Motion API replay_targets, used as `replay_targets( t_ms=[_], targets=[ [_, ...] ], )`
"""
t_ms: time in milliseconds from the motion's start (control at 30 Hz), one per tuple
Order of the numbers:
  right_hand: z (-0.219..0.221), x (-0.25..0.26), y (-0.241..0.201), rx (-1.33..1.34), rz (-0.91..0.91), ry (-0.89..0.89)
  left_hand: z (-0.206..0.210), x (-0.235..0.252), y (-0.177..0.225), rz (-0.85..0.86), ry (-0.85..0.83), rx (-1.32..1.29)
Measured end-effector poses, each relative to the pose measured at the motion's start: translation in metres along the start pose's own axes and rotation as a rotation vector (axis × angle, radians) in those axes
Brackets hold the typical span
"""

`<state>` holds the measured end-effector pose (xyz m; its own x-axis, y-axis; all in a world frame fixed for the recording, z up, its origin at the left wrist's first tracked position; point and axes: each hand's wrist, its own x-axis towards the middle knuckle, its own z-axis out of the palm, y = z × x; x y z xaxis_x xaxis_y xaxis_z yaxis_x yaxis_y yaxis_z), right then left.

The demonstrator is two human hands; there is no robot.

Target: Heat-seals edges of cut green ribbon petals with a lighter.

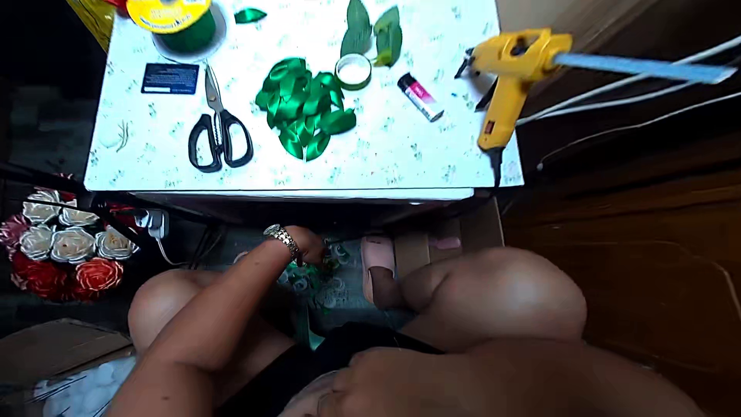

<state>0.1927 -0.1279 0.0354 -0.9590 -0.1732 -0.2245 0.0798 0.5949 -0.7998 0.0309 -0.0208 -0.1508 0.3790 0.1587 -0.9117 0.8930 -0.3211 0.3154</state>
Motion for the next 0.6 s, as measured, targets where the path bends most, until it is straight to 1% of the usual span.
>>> replay_targets(
  t_ms=[33,100,167,233,333,467,533,567,600],
  targets=[
    [-0.001,0.003,0.004,0.028,-0.007,-0.02,0.006,0.022,-0.013,-0.027,0.001,-0.018],
    [-0.001,0.006,0.004,0.06,-0.006,-0.054,0.029,0.058,-0.043,-0.1,0.044,-0.156],
    [-0.002,0.003,0.006,0.066,0.014,-0.067,0.054,0.08,-0.065,-0.252,0.151,-0.375],
    [-0.003,-0.004,0.009,0.066,0.026,-0.044,0.072,0.099,-0.071,-0.329,0.259,-0.567],
    [-0.007,-0.015,0.015,0.081,0.067,-0.041,0.071,0.125,-0.067,-0.281,0.414,-0.757],
    [-0.006,-0.025,0.024,0.089,0.112,-0.003,0.06,0.159,-0.066,-0.218,0.675,-0.999],
    [-0.004,-0.029,0.029,0.103,0.125,0.054,0.062,0.18,-0.066,-0.24,0.713,-1.269],
    [-0.004,-0.029,0.031,0.111,0.136,0.057,0.062,0.189,-0.06,-0.257,0.692,-1.515],
    [-0.005,-0.03,0.033,0.119,0.15,0.046,0.059,0.194,-0.05,-0.264,0.637,-1.78]
  ],
)
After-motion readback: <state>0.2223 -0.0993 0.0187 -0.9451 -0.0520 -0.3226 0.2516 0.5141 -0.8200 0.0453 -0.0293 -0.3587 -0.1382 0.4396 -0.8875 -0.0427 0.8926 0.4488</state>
